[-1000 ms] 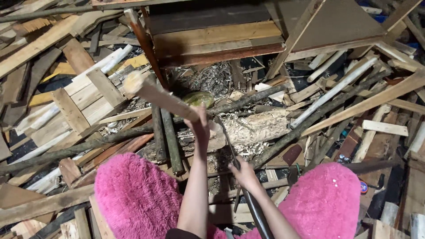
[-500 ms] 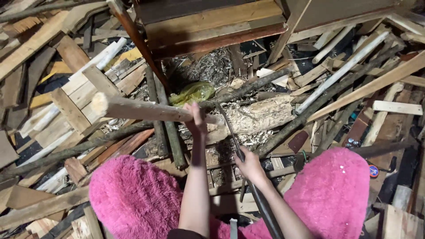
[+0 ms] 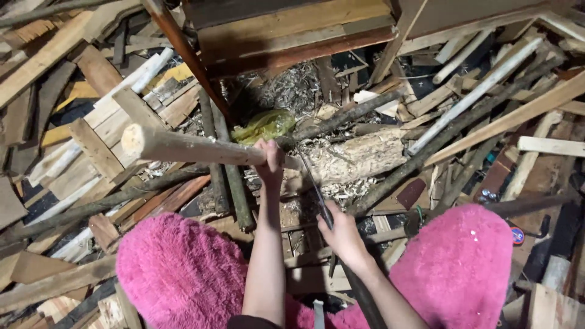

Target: Shaving bark and wood from a branch using a drawknife

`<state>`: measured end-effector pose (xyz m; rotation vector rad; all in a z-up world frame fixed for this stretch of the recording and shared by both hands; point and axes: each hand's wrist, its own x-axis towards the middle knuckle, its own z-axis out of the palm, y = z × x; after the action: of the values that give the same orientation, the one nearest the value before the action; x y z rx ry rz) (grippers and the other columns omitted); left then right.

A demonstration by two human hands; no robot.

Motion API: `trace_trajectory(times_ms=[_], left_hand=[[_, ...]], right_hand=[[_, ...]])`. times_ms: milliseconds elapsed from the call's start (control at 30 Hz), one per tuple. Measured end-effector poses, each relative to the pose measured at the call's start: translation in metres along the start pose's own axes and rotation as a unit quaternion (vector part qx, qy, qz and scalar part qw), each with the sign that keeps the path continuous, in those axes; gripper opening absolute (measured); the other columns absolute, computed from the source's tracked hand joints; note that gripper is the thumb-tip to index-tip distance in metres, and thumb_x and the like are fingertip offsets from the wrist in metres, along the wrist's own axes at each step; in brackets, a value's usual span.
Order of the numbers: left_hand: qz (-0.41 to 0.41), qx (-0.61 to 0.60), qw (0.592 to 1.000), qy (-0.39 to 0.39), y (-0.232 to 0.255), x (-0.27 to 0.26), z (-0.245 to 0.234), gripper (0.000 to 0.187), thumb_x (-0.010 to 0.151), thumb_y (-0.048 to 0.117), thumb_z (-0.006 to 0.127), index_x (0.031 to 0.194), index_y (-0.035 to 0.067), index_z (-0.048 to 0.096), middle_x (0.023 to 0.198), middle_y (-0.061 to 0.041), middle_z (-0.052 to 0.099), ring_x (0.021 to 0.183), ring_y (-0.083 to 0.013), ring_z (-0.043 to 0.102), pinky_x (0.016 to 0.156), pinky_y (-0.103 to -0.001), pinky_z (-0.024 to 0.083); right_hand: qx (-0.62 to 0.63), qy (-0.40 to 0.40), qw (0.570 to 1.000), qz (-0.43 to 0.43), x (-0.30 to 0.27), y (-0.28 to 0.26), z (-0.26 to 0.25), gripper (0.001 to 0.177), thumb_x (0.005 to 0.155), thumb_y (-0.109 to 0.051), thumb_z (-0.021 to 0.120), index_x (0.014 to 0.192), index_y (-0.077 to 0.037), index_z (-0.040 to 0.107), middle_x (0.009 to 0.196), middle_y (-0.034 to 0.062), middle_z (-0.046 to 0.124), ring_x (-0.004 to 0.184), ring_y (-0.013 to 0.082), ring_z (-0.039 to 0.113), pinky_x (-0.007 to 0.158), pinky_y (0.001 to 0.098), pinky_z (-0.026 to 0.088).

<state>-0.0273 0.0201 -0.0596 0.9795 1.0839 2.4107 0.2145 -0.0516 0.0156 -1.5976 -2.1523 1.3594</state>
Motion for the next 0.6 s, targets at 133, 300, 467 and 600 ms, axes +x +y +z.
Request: trace_trajectory(times_ms=[133, 300, 467, 600], left_hand=[[0.047, 0.120, 0.991, 0.035, -0.003, -0.006, 0.007, 0.040, 0.105, 0.012, 0.056, 0.067, 0.012, 0.044, 0.041, -0.002, 0.045, 0.034, -0.0058, 0.039, 0.040, -0.018, 0.032], [0.059, 0.145, 0.987, 0.040, 0.004, -0.002, 0.021, 0.040, 0.104, 0.013, 0.057, 0.065, 0.011, 0.048, 0.040, -0.005, 0.048, 0.033, -0.0082, 0.040, 0.042, -0.021, 0.034], [0.124, 0.266, 0.947, 0.131, 0.015, -0.001, 0.030, 0.039, 0.101, 0.010, 0.062, 0.065, 0.010, 0.047, 0.049, -0.016, 0.056, 0.036, -0.0116, 0.042, 0.060, -0.020, 0.043], [0.067, 0.329, 0.926, 0.175, 0.043, -0.005, 0.067, 0.036, 0.098, 0.008, 0.060, 0.064, 0.004, 0.047, 0.050, -0.017, 0.056, 0.043, -0.0147, 0.040, 0.057, -0.030, 0.045]], right_hand=[[-0.027, -0.004, 1.000, -0.002, 0.000, 0.007, 0.009, 0.038, 0.092, -0.031, 0.065, 0.130, -0.023, 0.066, 0.086, 0.0229, 0.076, 0.092, 0.0413, 0.075, 0.079, 0.0507, 0.059], [-0.004, -0.016, 0.999, 0.032, 0.062, 0.086, 0.050, 0.035, 0.091, -0.031, 0.063, 0.124, -0.019, 0.067, 0.072, 0.0174, 0.074, 0.063, 0.0313, 0.075, 0.059, 0.0396, 0.062], [0.069, -0.011, 0.998, 0.006, 0.014, 0.000, -0.009, 0.032, 0.092, -0.024, 0.064, 0.122, -0.014, 0.068, 0.059, 0.0156, 0.070, 0.050, 0.0259, 0.072, 0.043, 0.0334, 0.057], [0.063, -0.016, 0.998, -0.017, 0.036, 0.046, 0.026, 0.035, 0.092, -0.014, 0.064, 0.127, -0.012, 0.065, 0.075, 0.0245, 0.073, 0.067, 0.0381, 0.075, 0.055, 0.0447, 0.060]])
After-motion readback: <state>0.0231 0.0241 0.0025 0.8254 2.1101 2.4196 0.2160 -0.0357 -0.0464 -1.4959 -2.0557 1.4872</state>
